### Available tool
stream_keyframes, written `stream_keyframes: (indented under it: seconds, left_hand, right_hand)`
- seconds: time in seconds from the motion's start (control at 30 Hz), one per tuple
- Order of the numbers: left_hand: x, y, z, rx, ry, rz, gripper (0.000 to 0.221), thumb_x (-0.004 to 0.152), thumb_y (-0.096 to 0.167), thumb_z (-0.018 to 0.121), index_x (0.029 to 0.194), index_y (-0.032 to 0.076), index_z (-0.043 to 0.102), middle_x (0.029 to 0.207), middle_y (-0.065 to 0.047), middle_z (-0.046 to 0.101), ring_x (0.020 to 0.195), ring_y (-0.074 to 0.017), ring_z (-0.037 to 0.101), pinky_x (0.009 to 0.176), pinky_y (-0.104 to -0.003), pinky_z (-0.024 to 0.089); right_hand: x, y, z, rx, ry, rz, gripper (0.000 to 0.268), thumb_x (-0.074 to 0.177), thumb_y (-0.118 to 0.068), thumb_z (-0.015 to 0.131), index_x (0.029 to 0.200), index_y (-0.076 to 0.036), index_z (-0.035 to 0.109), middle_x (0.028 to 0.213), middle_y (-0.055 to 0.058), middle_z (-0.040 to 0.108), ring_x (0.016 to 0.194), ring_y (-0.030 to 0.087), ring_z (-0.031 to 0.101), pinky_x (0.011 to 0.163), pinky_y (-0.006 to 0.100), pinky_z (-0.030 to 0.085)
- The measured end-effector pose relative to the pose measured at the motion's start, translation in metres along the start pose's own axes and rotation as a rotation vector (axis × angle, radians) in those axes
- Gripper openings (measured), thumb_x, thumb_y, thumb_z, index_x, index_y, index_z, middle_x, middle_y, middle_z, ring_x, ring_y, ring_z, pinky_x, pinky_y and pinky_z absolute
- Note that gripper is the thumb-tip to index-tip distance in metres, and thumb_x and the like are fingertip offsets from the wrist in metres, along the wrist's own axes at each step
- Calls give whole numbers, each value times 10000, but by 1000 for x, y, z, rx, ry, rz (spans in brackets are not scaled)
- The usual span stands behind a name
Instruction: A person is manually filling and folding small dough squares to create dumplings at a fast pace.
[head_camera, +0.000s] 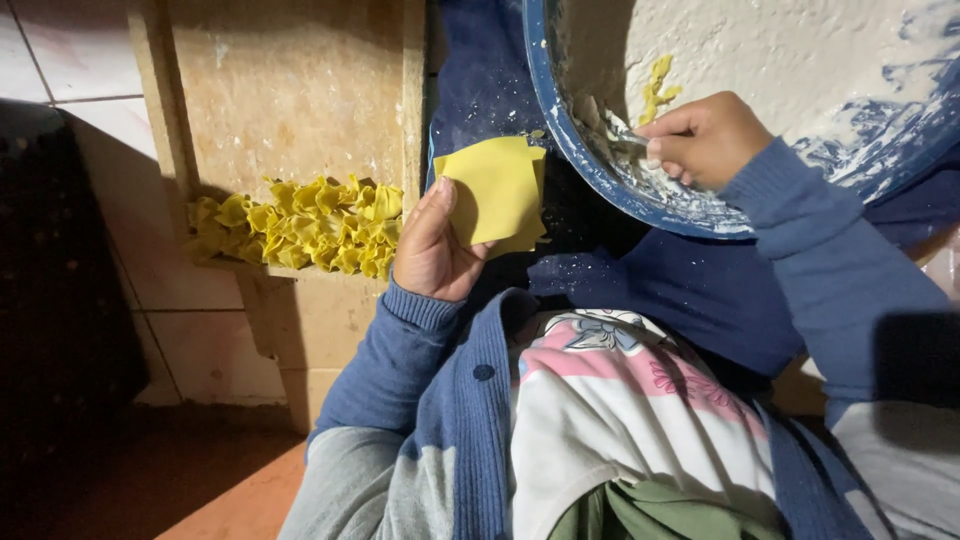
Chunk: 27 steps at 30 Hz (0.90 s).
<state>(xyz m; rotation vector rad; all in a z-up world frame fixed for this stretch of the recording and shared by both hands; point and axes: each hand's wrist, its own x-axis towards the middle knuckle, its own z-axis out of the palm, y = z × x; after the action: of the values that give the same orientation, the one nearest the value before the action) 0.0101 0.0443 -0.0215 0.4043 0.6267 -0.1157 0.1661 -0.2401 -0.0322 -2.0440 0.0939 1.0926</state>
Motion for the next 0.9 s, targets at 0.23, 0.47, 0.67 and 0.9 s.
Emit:
stream_keyframes:
  seconds: [0.23,0.47,0.67,0.9]
  left_hand:
    - [-2,8,11,-5,23,-3,433,1000,232,660,1329,-40,588,1222,-238,693,953,-373,744,600,-385,667]
    - [0,5,3,-66,17,-38,490,987,277,673,1359,-28,578,1272,-215,676,1042,-380,717,669,-416,668]
    - [3,1,16,-86,-18,-46,568,991,324,652,1423,-25,530,1339,-224,642,1093,-402,698,665,-408,670]
    - [15,-24,38,-18,-59,136,394,1044,356,622,1281,43,656,1218,-228,718,1031,-366,741,866,-550,639]
  right_hand:
    - [16,14,11,-169,133,-50,250,1030,15,595,1251,21,712,1118,270,719,730,265,686,561,400,614]
    - [23,19,16,-221,142,-85,208,993,-32,685,1186,-19,759,1049,219,730,842,282,645,735,407,580]
    - [-16,-7,1,111,23,-69,307,990,17,652,1292,46,700,704,137,652,558,143,540,503,243,500]
    - [-75,-24,49,278,271,-448,232,987,80,697,1212,29,730,959,193,700,775,230,729,649,300,640]
